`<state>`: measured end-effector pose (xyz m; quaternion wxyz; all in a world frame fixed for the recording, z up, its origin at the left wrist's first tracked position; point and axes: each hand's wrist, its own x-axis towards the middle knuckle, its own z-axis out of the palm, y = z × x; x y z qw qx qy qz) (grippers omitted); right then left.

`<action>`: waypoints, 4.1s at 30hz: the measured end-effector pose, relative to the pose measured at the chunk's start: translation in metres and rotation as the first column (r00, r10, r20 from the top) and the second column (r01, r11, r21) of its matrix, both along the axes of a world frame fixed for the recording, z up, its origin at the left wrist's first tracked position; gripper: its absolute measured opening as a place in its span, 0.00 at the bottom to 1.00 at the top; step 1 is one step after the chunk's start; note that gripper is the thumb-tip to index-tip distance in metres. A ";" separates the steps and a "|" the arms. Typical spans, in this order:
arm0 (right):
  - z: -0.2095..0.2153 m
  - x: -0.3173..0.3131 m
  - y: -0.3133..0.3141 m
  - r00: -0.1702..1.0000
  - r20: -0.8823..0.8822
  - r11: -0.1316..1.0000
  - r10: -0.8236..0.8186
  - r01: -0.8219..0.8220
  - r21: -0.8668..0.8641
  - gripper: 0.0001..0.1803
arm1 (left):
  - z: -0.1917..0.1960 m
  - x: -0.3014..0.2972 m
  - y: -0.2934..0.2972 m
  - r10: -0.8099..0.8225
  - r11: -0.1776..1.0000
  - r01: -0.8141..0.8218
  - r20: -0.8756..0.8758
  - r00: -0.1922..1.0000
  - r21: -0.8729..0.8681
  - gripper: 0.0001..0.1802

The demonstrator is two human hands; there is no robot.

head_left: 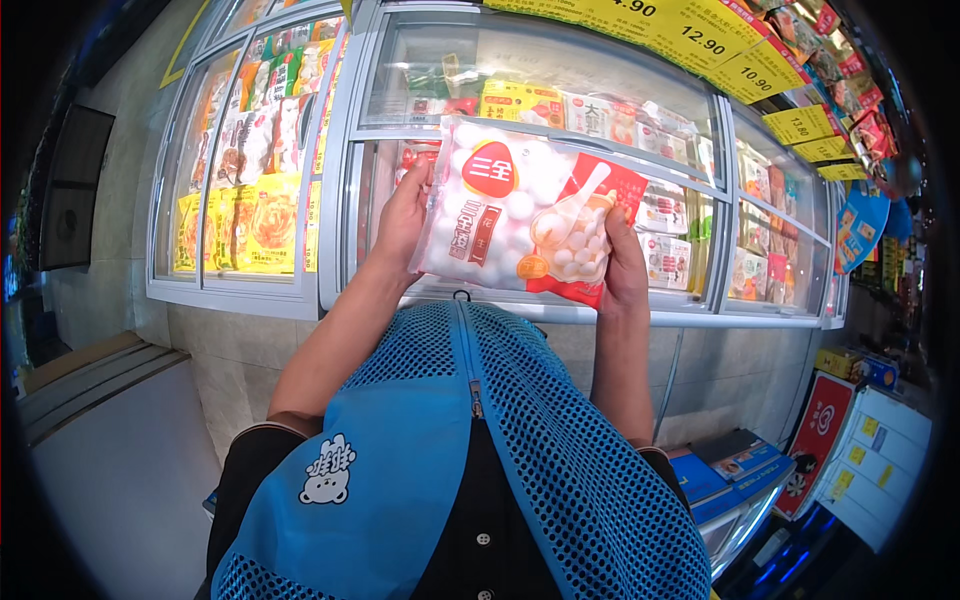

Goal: Inspecting labels on frozen food packages in a supermarket freezer and organizing them.

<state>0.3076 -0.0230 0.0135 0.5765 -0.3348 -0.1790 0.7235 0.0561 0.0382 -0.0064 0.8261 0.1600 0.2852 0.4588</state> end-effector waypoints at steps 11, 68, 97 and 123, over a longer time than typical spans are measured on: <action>0.006 -0.001 0.001 0.987 0.162 1.000 -0.011 0.008 0.014 0.28 | -0.005 -0.009 -0.005 -0.006 0.997 0.025 -0.267 0.964 0.068 0.16; -0.002 0.005 0.009 0.962 0.259 0.997 -0.081 0.073 0.040 0.32 | -0.017 -0.016 -0.041 -0.262 0.965 0.254 -0.160 0.952 -0.071 0.23; 0.001 -0.019 -0.002 0.989 -0.143 0.999 -0.024 0.028 0.022 0.31 | -0.021 0.013 -0.005 -0.217 0.975 0.218 0.025 0.976 -0.048 0.27; 0.034 -0.019 -0.001 0.923 0.381 0.994 0.058 -0.089 0.064 0.35 | -0.005 -0.024 -0.041 -0.081 0.981 0.162 0.532 0.843 -0.108 0.39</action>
